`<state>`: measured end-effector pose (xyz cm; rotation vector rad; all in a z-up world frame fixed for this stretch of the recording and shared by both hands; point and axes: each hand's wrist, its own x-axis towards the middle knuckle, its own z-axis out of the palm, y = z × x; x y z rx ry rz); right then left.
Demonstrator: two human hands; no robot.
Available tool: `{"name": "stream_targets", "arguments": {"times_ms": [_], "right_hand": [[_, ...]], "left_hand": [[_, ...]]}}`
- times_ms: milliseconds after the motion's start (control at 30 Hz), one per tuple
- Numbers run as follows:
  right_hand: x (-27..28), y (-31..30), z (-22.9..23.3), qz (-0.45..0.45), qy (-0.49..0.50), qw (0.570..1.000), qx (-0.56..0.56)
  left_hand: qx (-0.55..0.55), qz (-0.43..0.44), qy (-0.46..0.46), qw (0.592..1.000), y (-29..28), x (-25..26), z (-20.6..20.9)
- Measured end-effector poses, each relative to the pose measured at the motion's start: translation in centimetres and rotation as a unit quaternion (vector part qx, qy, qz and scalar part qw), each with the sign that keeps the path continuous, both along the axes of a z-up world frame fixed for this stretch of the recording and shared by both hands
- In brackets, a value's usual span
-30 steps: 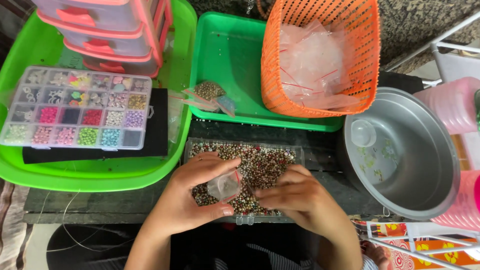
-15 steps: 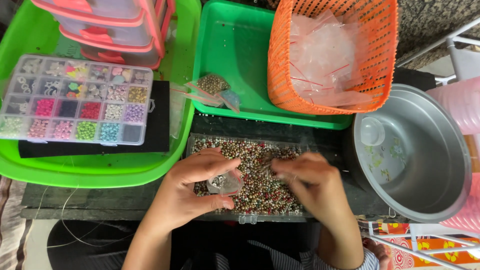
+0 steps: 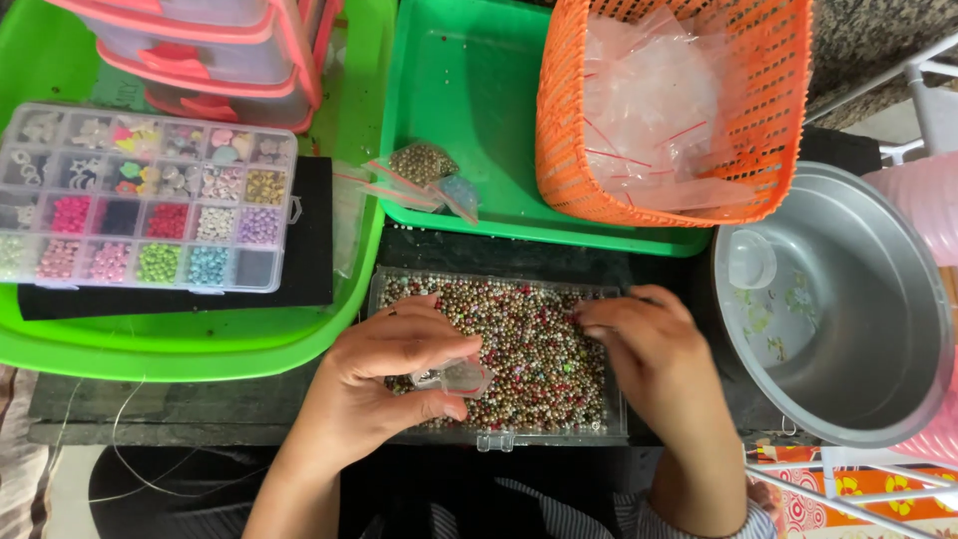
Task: Pick up small beads from a tray using tweezers and place them into a small plastic bag
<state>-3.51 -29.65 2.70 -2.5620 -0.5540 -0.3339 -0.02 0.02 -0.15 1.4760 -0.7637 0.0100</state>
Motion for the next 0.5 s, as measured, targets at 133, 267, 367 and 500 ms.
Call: {"name": "stream_targets", "arguments": {"times_ms": [133,267,367,500], "right_hand": [[-0.6,1.8,0.6,0.088,0.054,0.993,0.065],[-1.8,1.4,2.3,0.219,0.158,0.951,0.150],[-3.4,-1.0,1.6,0.160,0.127,0.961,0.187],[-4.3,-2.0,1.2,-0.089,0.051,0.979,0.176]], "left_hand": [[0.000,-0.008,0.013,1.000,0.0,-0.1,0.2],[0.009,0.007,0.014,1.000,0.0,-0.1,-0.1],[0.024,0.008,0.012,1.000,0.1,0.0,0.2],[0.038,0.009,0.009,0.999,0.1,-0.2,0.4]]}}
